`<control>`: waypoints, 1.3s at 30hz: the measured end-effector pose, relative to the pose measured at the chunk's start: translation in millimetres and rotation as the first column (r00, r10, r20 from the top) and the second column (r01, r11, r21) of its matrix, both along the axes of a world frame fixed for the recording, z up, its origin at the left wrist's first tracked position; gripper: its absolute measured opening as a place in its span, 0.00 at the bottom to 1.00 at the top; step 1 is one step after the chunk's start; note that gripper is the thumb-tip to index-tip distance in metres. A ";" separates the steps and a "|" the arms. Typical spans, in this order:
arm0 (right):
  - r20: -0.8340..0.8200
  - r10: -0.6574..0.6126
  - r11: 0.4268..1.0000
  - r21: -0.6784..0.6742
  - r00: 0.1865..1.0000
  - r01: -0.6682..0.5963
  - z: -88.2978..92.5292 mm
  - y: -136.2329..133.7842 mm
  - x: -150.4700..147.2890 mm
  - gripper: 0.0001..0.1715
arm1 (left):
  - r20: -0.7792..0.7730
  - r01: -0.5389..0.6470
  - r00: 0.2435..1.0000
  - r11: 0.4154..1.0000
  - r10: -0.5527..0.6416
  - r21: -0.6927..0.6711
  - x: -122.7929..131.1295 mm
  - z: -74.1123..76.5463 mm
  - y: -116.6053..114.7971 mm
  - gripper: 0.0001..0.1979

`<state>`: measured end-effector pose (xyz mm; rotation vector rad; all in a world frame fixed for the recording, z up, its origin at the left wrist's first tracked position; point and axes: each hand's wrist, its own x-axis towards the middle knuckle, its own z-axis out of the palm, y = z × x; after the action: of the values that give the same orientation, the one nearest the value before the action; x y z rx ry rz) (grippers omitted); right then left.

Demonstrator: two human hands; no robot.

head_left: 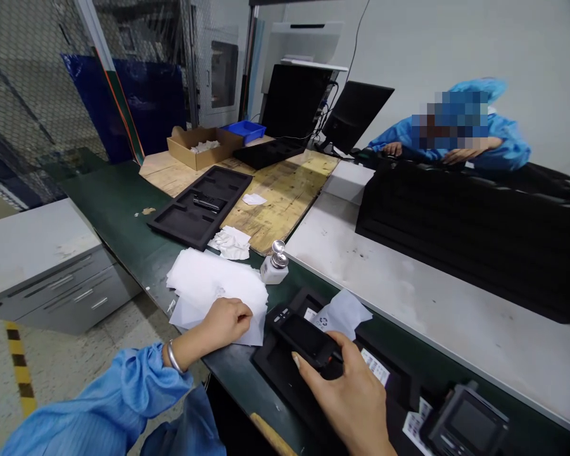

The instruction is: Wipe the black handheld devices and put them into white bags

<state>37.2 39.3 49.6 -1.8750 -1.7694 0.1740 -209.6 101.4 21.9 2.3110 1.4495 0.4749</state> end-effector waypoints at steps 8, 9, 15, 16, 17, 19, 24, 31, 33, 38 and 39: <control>0.116 0.080 0.996 0.029 0.990 -0.084 -8.5 2.4 -7.6 0.32 | 0.002 0.004 1.000 1.000 -0.004 -0.006 0.9 6.9 -8.9 0.07; 0.131 0.064 0.997 0.035 0.989 -0.069 -8.1 2.6 -7.2 0.33 | -0.018 0.033 0.999 0.999 -0.033 -0.016 2.0 7.1 -9.1 0.06; 0.132 0.010 0.998 0.064 0.991 -0.018 -4.0 1.6 -1.9 0.35 | -0.108 0.105 0.988 0.993 -0.111 -0.059 20.0 -2.2 -2.1 0.04; 0.126 0.014 0.998 0.067 0.992 -0.022 -3.8 1.0 -1.0 0.35 | -0.100 0.098 0.990 0.993 -0.104 -0.058 21.1 -3.6 -0.7 0.05; 0.123 0.018 0.997 0.068 0.992 -0.026 -3.7 0.2 -0.1 0.35 | -0.083 0.088 0.992 0.995 -0.092 -0.054 20.8 -4.5 0.3 0.06; 0.120 0.016 0.997 0.069 0.993 -0.024 -4.2 -0.9 0.9 0.35 | -0.027 0.061 0.998 0.997 -0.062 -0.046 16.0 -5.2 0.8 0.08; 0.131 0.031 0.994 0.101 0.991 -0.044 -7.3 -0.6 -2.4 0.34 | 0.169 -0.023 0.985 1.000 0.027 -0.021 0.0 -7.3 -3.8 0.08; 0.182 0.131 0.964 0.205 0.975 -0.168 -10.3 0.4 -7.8 0.32 | 0.370 -0.083 0.927 0.996 0.066 0.030 2.8 -13.2 -10.3 0.09; 0.199 0.203 0.942 0.227 0.959 -0.247 -9.4 0.1 -7.7 0.29 | 0.409 -0.086 0.911 0.995 0.060 0.046 3.6 -13.4 -10.7 0.10; 0.176 0.305 0.899 0.272 0.936 -0.344 -2.7 -2.4 -8.3 0.25 | 0.479 -0.089 0.877 0.993 0.041 0.078 4.7 -12.0 -10.9 0.11; 0.166 0.304 0.901 0.270 0.938 -0.340 -1.1 -3.1 -8.8 0.25 | 0.489 -0.088 0.872 0.993 0.036 0.084 5.1 -11.4 -11.0 0.11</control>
<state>28.4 36.2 48.5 -1.3993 -2.0544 -0.0825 -204.5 90.5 10.5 2.0124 1.2675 1.0876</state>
